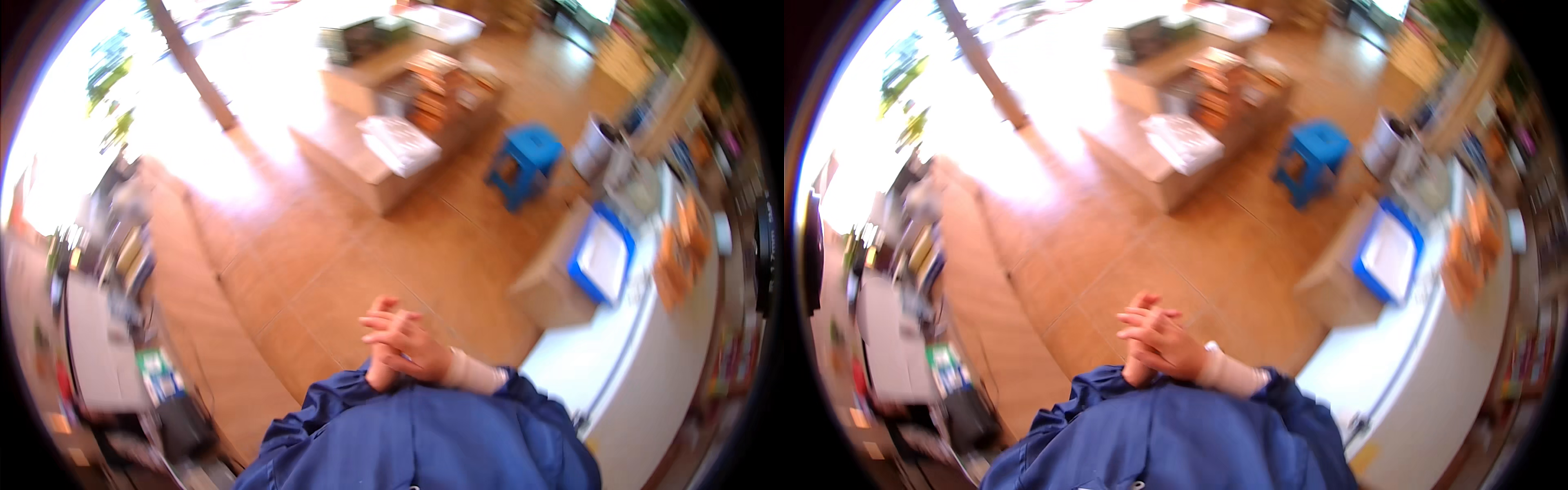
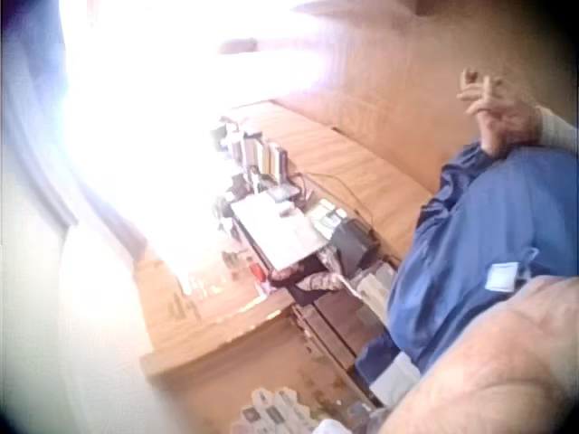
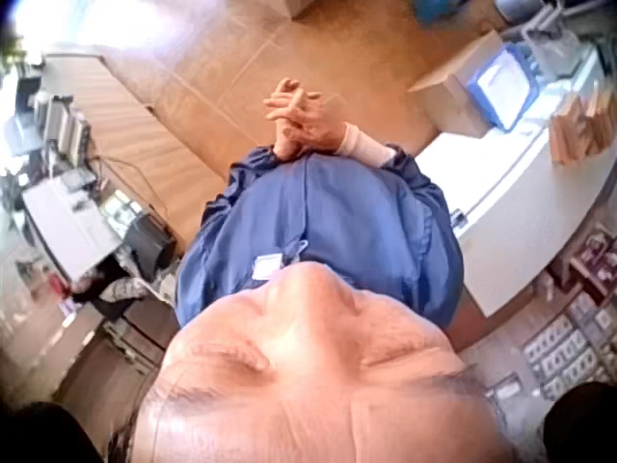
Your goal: The person places orange product boxes into clear plastic bags and seals them using a heat sealing machine. The person handles the boxes one by one, aligns the bag opening on the machine, and presses the seal. The sealed packages are then stacked on the counter.
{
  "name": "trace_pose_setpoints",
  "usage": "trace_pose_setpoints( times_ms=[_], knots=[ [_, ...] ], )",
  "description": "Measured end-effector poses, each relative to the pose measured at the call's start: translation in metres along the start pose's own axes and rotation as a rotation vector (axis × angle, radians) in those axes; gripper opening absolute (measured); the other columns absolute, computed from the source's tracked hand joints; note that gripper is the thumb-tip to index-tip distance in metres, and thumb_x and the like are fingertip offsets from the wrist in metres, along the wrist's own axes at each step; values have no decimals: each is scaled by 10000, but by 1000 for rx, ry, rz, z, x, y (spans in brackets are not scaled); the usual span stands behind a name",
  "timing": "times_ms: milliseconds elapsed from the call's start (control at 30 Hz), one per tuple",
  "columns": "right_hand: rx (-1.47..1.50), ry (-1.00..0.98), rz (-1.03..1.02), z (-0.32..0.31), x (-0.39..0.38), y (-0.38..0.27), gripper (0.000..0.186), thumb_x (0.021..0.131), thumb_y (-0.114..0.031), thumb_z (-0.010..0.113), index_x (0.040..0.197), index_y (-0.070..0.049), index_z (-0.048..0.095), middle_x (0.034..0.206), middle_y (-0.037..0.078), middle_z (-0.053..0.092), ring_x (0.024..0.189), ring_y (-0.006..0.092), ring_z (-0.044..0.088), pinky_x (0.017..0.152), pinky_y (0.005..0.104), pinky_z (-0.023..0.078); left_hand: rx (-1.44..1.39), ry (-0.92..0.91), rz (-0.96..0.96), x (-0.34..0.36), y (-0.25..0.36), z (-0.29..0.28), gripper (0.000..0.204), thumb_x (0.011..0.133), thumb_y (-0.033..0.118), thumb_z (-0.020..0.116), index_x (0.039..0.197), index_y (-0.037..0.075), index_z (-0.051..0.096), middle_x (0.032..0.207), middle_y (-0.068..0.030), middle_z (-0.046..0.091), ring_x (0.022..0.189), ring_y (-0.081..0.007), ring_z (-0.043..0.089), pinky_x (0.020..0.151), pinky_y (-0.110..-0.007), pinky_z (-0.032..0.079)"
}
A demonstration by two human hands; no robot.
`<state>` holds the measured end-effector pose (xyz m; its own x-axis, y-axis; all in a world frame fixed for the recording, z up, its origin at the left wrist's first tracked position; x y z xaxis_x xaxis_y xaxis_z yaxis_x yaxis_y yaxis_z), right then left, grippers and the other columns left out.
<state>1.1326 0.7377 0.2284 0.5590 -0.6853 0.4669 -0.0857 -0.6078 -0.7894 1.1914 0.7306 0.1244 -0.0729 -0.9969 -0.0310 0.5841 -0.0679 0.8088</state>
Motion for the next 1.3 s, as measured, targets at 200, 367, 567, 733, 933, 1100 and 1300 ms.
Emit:
trace_pose_setpoints(
  times_ms=[200,367,567,733,933,1100,1300],
  knots=[
    [6,235,70,-66,10,54,296,879,-161,547,1151,-48,524,1250,208,483,1217,362,418,993,424,343,49,-222,-124,94,-37,34,554,891,339,554,1354,139,323,1297,-93,399,1040,-338,543,753,-435,516],
    [-135,441,162,-148,5,79,312,911,-224,511,1168,-47,528,1293,209,435,1227,351,393,1013,417,314,89,-429,-349,158,-72,99,580,879,370,560,1340,108,326,1252,-102,418,969,-307,564,781,-409,492],
    [-328,631,326,-224,-3,109,343,920,-264,502,1201,-69,527,1355,185,395,1273,370,337,1035,447,288,281,-756,-559,223,-120,178,604,880,446,539,1333,108,326,1218,-106,431,922,-288,586,750,-396,496],
    [-436,850,453,-264,-38,122,337,901,-203,533,1204,-54,524,1355,183,393,1273,350,348,1032,422,294,171,-976,-849,238,-197,194,558,902,435,512,1309,90,351,1200,-114,442,912,-298,594,756,-409,501],
    [-458,1035,617,-336,-92,137,352,886,-208,549,1201,-51,522,1284,177,467,1224,333,403,1013,408,320,521,-1361,-609,245,-236,292,459,959,404,399,1223,30,435,1115,-110,494,1000,-217,528,839,-336,446],
    [-368,1095,569,-397,-122,165,372,861,-155,570,1206,-31,510,1257,172,492,1180,326,445,994,385,350,446,-1427,-934,272,-241,357,388,988,335,351,1183,24,478,1072,-86,532,997,-194,532,864,-299,425],
    [-278,1056,763,-469,-135,220,358,865,-67,555,1209,9,497,1159,163,565,1056,263,564,901,322,445,487,-1076,-1166,354,-268,356,352,983,285,381,1189,28,506,1086,-85,578,962,-164,561,855,-305,442]
  ],
)
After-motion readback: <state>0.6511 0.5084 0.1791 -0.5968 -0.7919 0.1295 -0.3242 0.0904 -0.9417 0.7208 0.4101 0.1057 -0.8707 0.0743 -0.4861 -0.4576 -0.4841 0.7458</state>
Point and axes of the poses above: each hand's wrist, its own x-axis towards the middle knuckle, its own z-axis out of the palm, y = z × x, the point moved 8 cm from there along x, towards the middle knuckle
